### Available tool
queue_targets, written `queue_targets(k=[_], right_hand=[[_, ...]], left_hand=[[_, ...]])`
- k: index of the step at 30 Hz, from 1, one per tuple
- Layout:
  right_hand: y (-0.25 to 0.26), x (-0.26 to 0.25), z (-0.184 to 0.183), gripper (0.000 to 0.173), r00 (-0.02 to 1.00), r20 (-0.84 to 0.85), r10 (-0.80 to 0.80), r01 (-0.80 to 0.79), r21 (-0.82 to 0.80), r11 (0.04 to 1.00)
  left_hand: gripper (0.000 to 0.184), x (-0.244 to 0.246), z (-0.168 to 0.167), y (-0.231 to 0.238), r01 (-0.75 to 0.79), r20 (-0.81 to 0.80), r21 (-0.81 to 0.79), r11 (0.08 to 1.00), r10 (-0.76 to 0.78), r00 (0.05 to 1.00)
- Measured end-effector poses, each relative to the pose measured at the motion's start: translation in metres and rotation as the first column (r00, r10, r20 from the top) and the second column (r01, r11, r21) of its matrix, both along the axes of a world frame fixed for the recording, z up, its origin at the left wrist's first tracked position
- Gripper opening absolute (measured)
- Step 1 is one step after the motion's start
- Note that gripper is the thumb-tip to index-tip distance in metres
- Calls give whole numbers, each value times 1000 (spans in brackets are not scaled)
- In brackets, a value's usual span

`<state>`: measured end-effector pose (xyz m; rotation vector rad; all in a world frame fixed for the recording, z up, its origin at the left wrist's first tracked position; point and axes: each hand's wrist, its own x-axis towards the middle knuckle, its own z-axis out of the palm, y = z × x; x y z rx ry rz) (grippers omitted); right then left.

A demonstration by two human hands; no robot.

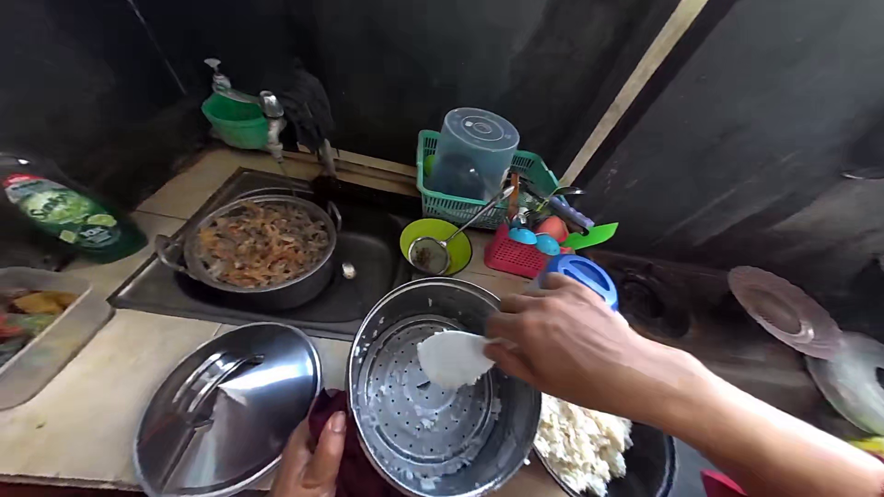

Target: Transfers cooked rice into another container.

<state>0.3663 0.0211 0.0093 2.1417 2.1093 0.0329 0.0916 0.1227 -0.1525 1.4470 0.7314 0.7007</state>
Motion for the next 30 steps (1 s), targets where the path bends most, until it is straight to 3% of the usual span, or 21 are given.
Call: queue_targets(k=[3, 7, 10, 13, 15, 18, 19, 22, 27, 30], right_hand=[[50, -7, -20, 31, 996, 78, -43, 60, -236, 970], [77, -13, -43, 33, 998, 46, -41, 53, -292, 955], [79, -25, -54, 35, 993, -118, 19, -65, -402, 913], [71, -33, -56, 39, 975, -178, 133, -208, -524, 826], [65, -29, -49, 37, 959, -189, 211, -280, -524, 804], [63, -21, -36, 33, 958, -64, 278, -283, -345, 895], [67, -19, -34, 32, 962, -15, 272, -265, -285, 921], [83, -22, -34, 32, 976, 29, 214, -195, -302, 933], [85, -35, -48, 35, 984, -109, 142, -170, -313, 934], [75, -31, -56, 37, 948, -240, 208, -289, -378, 879]], left_hand=[[50, 0, -1, -3, -27, 8, 23, 999, 27, 1000], [49, 1, -2, -2, -12, 24, 35, 999, 11, 1000], [45, 0, -1, -1, -2, 42, 20, 1000, 1, 999], [42, 0, -2, -1, -1, 45, 16, 1000, 0, 999], [46, 0, -4, -2, -4, 39, 28, 1000, 3, 999], [44, 1, -3, -3, -15, 33, 29, 999, 14, 999], [45, 1, -2, -3, -15, 34, 23, 1000, 14, 999], [45, 1, -3, -2, -6, 33, 11, 1000, 6, 999], [52, 1, -5, -1, -10, 9, 17, 1000, 10, 1000], [55, 1, -6, -1, -10, -23, 5, 1000, 10, 1000]])
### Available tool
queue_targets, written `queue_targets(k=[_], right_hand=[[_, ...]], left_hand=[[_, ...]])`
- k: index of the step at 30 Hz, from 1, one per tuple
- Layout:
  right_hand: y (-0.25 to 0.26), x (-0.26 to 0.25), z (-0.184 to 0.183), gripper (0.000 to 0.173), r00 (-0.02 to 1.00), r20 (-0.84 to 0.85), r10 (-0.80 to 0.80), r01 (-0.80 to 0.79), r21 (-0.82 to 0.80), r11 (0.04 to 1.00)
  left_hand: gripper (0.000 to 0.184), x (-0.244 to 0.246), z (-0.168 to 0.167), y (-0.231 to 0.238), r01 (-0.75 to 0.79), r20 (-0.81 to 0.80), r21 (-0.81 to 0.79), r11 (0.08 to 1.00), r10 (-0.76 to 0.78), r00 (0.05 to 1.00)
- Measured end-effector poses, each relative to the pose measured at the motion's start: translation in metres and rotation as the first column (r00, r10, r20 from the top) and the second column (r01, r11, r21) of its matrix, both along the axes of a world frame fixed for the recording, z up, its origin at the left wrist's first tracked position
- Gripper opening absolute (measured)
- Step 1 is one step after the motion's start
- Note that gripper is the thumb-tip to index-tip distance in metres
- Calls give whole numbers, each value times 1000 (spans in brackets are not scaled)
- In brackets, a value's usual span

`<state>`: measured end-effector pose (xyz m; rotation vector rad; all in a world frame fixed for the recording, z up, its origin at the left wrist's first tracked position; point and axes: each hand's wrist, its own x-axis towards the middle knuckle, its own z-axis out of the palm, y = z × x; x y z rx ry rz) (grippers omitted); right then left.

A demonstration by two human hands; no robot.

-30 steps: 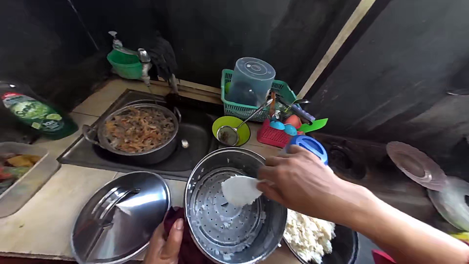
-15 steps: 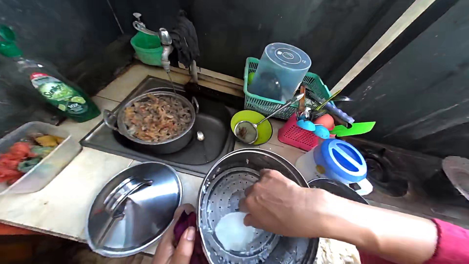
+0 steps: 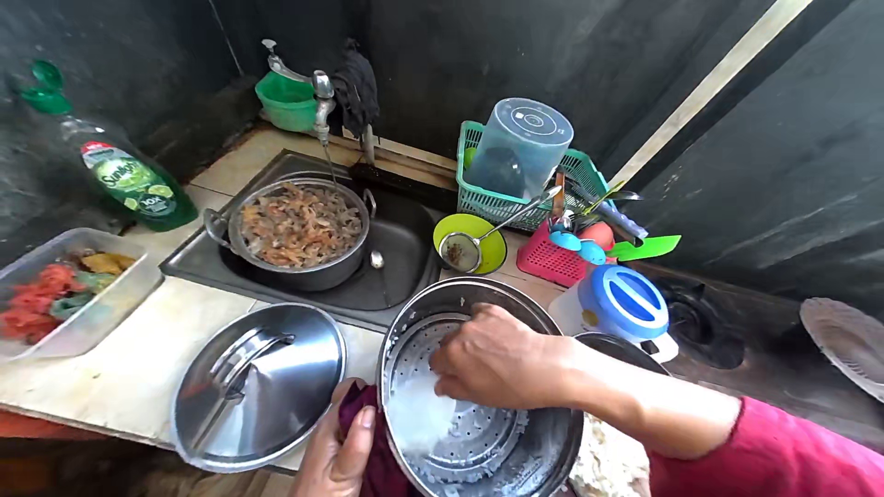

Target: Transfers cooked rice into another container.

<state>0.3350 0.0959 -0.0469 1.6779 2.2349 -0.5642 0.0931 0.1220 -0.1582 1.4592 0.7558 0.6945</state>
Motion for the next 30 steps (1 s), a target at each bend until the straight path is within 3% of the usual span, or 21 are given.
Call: queue_targets(k=[4, 7, 10, 13, 16, 22, 24, 30], right_hand=[[-10, 8, 18, 30, 994, 36, 105, -103, -34, 994], [-6, 6, 38, 27, 963, 265, 45, -79, 119, 990], [7, -9, 46, 28, 901, 434, 30, -45, 24, 999], [6, -23, 36, 26, 911, 402, 92, -52, -109, 993], [-6, -27, 25, 24, 926, 313, 210, -171, -149, 974], [11, -19, 31, 20, 928, 368, 55, -126, 171, 977], [18, -26, 25, 16, 928, 368, 54, -133, 194, 972], [3, -44, 17, 16, 903, 284, 322, -349, 48, 936]], left_hand=[[57, 0, -2, 2, 13, 13, -12, 1000, -13, 1000], [56, 1, -1, 2, 18, 38, -27, 999, -17, 999], [51, 1, -1, 1, 12, 45, -49, 999, -10, 999], [52, 1, 1, -1, -6, 18, -52, 999, 7, 1000], [61, 0, -3, 0, 2, -2, -11, 1000, -2, 1000], [56, -1, 0, 3, 55, 51, -4, 998, -55, 997], [50, -2, 0, 4, 58, 58, -7, 998, -58, 997], [50, -5, 0, 4, 65, 51, -31, 997, -63, 997]])
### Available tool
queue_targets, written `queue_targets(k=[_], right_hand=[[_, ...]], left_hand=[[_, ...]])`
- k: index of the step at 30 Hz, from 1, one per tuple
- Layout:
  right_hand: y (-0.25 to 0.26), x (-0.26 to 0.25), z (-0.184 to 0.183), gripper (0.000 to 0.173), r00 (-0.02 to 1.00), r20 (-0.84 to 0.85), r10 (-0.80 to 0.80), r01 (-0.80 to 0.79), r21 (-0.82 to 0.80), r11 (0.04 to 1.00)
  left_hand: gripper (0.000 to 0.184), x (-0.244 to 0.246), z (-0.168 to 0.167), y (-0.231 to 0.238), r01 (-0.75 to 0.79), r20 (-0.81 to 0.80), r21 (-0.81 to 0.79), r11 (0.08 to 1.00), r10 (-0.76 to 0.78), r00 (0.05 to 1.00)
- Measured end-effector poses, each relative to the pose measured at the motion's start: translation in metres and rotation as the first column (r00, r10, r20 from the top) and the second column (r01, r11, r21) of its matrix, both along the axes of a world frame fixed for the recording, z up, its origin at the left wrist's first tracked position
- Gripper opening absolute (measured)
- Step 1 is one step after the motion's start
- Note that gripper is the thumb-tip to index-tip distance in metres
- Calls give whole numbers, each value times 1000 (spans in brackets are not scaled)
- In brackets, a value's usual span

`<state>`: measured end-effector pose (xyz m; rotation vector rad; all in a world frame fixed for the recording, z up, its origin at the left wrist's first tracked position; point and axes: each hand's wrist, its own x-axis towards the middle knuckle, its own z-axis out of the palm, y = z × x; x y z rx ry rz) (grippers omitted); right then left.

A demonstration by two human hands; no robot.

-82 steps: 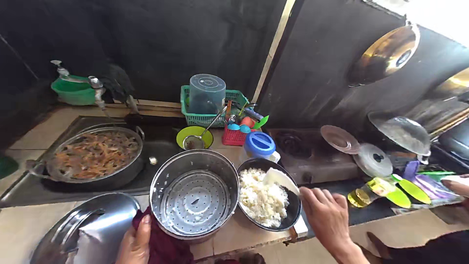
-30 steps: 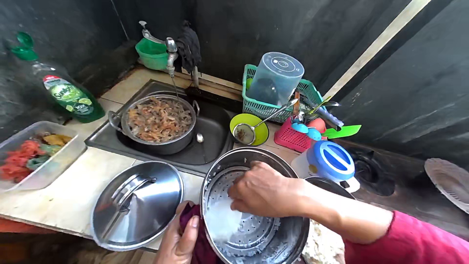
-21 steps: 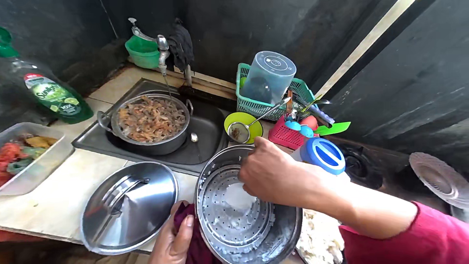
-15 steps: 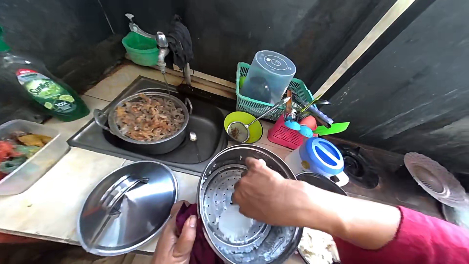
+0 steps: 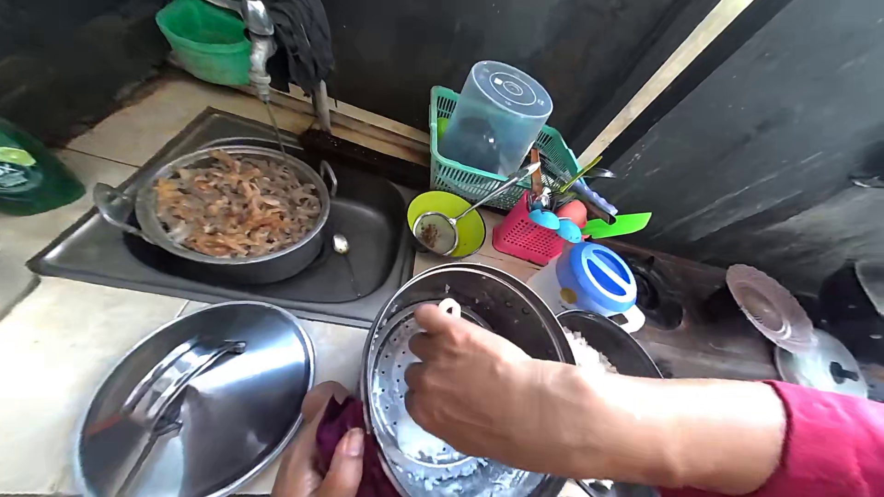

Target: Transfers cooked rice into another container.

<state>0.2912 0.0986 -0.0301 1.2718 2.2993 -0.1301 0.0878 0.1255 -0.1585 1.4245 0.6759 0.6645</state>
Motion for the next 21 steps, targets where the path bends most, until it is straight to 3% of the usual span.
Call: queue_targets(k=[6, 12, 16, 21], right_hand=[[-20, 11, -4, 27, 986, -37, 162, -162, 10, 987], [-21, 26, 1, 25, 989, -12, 149, -150, -77, 986], [-19, 35, 10, 23, 991, 26, 130, -125, -133, 983], [-17, 48, 14, 27, 973, 157, 169, -161, -64, 985]], left_hand=[[58, -1, 1, 1, 14, 7, 5, 1000, -15, 1000], [47, -1, 4, -1, 1, 31, -35, 999, 0, 1000], [52, -1, 3, 0, 9, 34, -36, 999, -8, 999], [53, -1, 0, 2, 26, 21, -1, 1000, -26, 999]])
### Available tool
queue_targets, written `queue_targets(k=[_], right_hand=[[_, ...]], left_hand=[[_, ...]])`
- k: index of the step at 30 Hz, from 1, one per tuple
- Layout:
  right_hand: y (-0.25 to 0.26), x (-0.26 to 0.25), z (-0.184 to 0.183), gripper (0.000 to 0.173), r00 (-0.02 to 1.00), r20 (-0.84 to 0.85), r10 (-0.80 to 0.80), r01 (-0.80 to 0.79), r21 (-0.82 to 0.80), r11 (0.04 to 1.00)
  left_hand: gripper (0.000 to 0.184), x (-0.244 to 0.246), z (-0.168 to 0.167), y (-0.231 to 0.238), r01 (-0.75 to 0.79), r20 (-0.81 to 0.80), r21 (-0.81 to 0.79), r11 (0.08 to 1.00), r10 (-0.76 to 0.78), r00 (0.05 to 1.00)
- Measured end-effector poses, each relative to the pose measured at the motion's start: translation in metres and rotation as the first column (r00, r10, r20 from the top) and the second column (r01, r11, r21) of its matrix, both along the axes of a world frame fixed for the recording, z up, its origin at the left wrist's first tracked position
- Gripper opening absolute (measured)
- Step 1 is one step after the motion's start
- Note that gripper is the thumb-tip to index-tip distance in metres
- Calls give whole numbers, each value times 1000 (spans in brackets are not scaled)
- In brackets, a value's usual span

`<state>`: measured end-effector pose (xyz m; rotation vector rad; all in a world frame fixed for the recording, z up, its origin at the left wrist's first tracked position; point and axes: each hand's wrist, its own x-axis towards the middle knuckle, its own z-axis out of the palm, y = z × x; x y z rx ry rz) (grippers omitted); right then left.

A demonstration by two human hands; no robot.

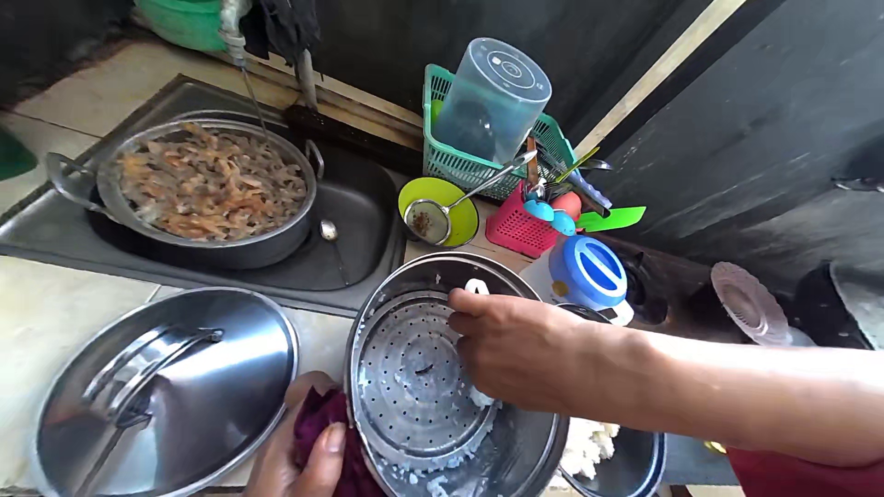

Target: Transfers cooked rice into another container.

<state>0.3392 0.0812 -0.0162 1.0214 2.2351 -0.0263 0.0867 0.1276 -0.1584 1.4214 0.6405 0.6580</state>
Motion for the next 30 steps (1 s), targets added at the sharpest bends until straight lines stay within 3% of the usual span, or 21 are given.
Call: queue_targets(k=[6, 14, 19, 25, 30], right_hand=[[4, -1, -7, 26, 999, 35, 23, -20, -96, 995], [-1, -5, -8, 22, 993, 0, -119, 117, -179, 977], [10, -4, -22, 29, 969, -111, -222, 190, -245, 951], [29, 4, -22, 26, 879, -229, -418, 300, -415, 859], [22, 30, 18, 27, 682, -417, -601, 415, -456, 787]], left_hand=[[54, 5, 4, -7, -74, -17, 33, 997, 75, 997], [36, 14, 4, -22, -215, 67, -11, 977, 215, 974], [31, 17, 6, -27, -255, 87, -53, 965, 259, 962], [32, 18, 6, -22, -247, 35, -39, 968, 249, 968], [42, 17, 12, -17, -224, -47, -88, 971, 220, 974]])
